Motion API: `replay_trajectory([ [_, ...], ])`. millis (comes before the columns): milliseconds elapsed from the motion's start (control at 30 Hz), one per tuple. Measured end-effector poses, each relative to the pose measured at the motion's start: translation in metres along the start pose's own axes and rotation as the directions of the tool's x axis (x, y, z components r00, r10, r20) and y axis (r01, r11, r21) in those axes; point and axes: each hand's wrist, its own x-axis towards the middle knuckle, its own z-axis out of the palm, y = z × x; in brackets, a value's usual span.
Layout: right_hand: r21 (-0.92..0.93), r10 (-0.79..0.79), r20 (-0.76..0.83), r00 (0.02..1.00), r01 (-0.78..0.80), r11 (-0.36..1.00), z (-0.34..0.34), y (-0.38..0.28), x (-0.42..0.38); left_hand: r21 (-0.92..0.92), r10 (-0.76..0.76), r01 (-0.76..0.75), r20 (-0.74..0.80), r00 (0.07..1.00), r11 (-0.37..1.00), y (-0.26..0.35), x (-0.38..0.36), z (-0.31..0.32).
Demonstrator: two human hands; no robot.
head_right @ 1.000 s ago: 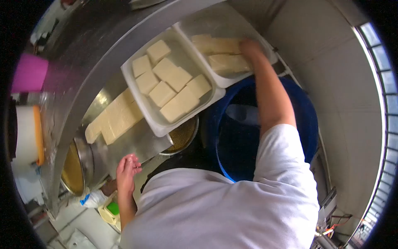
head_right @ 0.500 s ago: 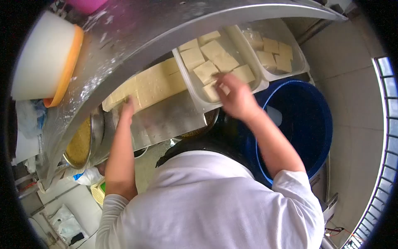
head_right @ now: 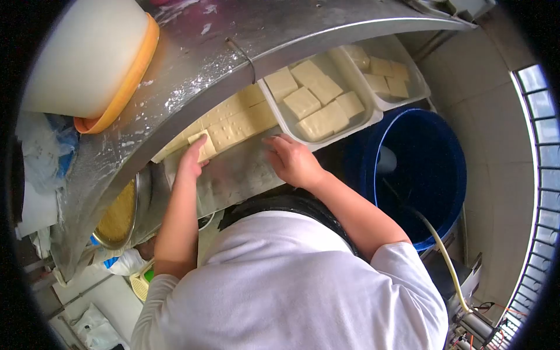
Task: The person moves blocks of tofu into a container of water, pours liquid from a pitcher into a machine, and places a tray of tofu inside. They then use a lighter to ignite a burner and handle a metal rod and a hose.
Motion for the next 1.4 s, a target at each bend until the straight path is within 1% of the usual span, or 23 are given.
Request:
replay_trajectory([
  [33,-0.003,0.002,-0.002,1.000,-0.002,1.000,0.006,0.001,0.002,0.033,0.163,-0.163,-0.002,0.987,0.986,-0.006,-0.004,0.002],
  [133,0.020,0.031,0.074,0.997,-0.032,0.999,0.018,-0.002,0.007,-0.016,0.202,-0.203,-0.025,0.979,0.979,-0.010,-0.028,-0.002],
  [200,0.047,0.032,0.127,0.991,-0.039,0.998,0.026,-0.007,0.013,-0.081,0.279,-0.276,0.037,0.959,0.958,-0.026,-0.020,-0.025],
  [267,0.042,0.019,0.161,0.987,-0.026,0.999,0.038,-0.004,0.018,-0.300,0.231,-0.185,0.124,0.965,0.936,-0.040,-0.017,-0.047],
  [300,0.035,0.008,0.194,0.981,-0.015,0.999,0.045,-0.001,0.022,-0.297,0.232,-0.188,0.123,0.965,0.936,-0.043,-0.023,-0.052],
  [367,0.108,0.022,0.242,0.970,-0.049,0.993,0.063,-0.001,0.037,-0.400,0.054,0.035,0.209,0.976,0.916,-0.046,-0.040,-0.062],
  [433,0.181,0.033,0.283,0.959,-0.087,0.980,0.072,-0.008,0.045,-0.457,0.068,0.067,0.272,0.960,0.887,-0.040,-0.074,-0.045],
  [500,0.369,0.217,0.381,0.899,-0.363,0.856,0.075,-0.016,0.049,-0.515,0.114,0.088,0.349,0.930,0.852,-0.041,-0.087,-0.018],
  [567,0.462,0.219,0.314,0.924,-0.350,0.815,0.080,-0.005,0.050,-0.504,0.173,0.066,0.413,0.894,0.861,-0.023,-0.105,0.017],
  [600,0.551,0.220,0.251,0.942,-0.327,0.768,0.077,0.002,0.048,-0.499,0.229,0.041,0.467,0.854,0.866,-0.008,-0.123,0.038],
  [667,0.750,0.392,0.257,0.884,-0.437,0.495,0.019,-0.020,0.049,-0.473,0.249,-0.006,0.453,0.856,0.881,0.025,-0.159,0.078],
  [733,0.907,0.383,0.372,0.846,-0.419,0.044,-0.013,0.010,0.048,-0.274,0.263,-0.103,0.648,0.715,0.956,0.039,-0.176,0.099],
  [767,0.933,0.380,0.346,0.858,-0.357,-0.043,-0.029,0.023,0.047,-0.268,0.290,-0.147,0.636,0.715,0.952,0.044,-0.190,0.115],
  [800,0.956,0.416,0.284,0.864,-0.290,-0.050,-0.046,0.037,0.048,-0.254,0.278,-0.142,0.656,0.701,0.957,0.042,-0.192,0.122],
  [867,0.981,0.430,0.188,0.883,-0.192,-0.035,-0.087,0.080,0.056,-0.093,0.270,-0.265,0.561,0.782,0.960,0.040,-0.194,0.130],
  [900,0.989,0.501,0.101,0.859,-0.143,0.046,-0.112,0.100,0.064,-0.051,0.282,-0.302,0.531,0.799,0.952,0.036,-0.197,0.135],
  [1000,0.932,0.559,-0.153,0.815,-0.069,0.355,-0.196,0.158,0.096,0.029,0.212,-0.255,0.470,0.857,0.967,0.017,-0.201,0.130],
  [1133,0.808,0.476,-0.275,0.835,-0.068,0.586,-0.273,0.244,0.156,0.118,0.139,-0.194,0.369,0.919,0.974,-0.011,-0.211,0.120],
  [1167,0.814,0.472,-0.266,0.840,-0.066,0.577,-0.279,0.265,0.176,0.151,0.107,-0.166,0.340,0.934,0.974,-0.016,-0.216,0.118],
  [1233,0.666,0.409,-0.416,0.812,-0.034,0.745,-0.281,0.313,0.216,0.169,0.035,-0.082,0.267,0.963,0.982,-0.016,-0.228,0.120],
  [1267,0.675,0.406,-0.407,0.818,-0.031,0.737,-0.277,0.331,0.235,0.169,0.039,-0.084,0.253,0.967,0.982,-0.018,-0.230,0.119],
  [1367,0.563,0.260,-0.595,0.760,0.164,0.810,-0.252,0.365,0.274,0.228,0.044,-0.087,0.184,0.982,0.970,-0.019,-0.236,0.114],
  [1400,0.596,0.390,-0.439,0.809,-0.063,0.800,-0.245,0.375,0.277,0.223,0.056,-0.090,0.158,0.986,0.971,-0.018,-0.239,0.113],
])
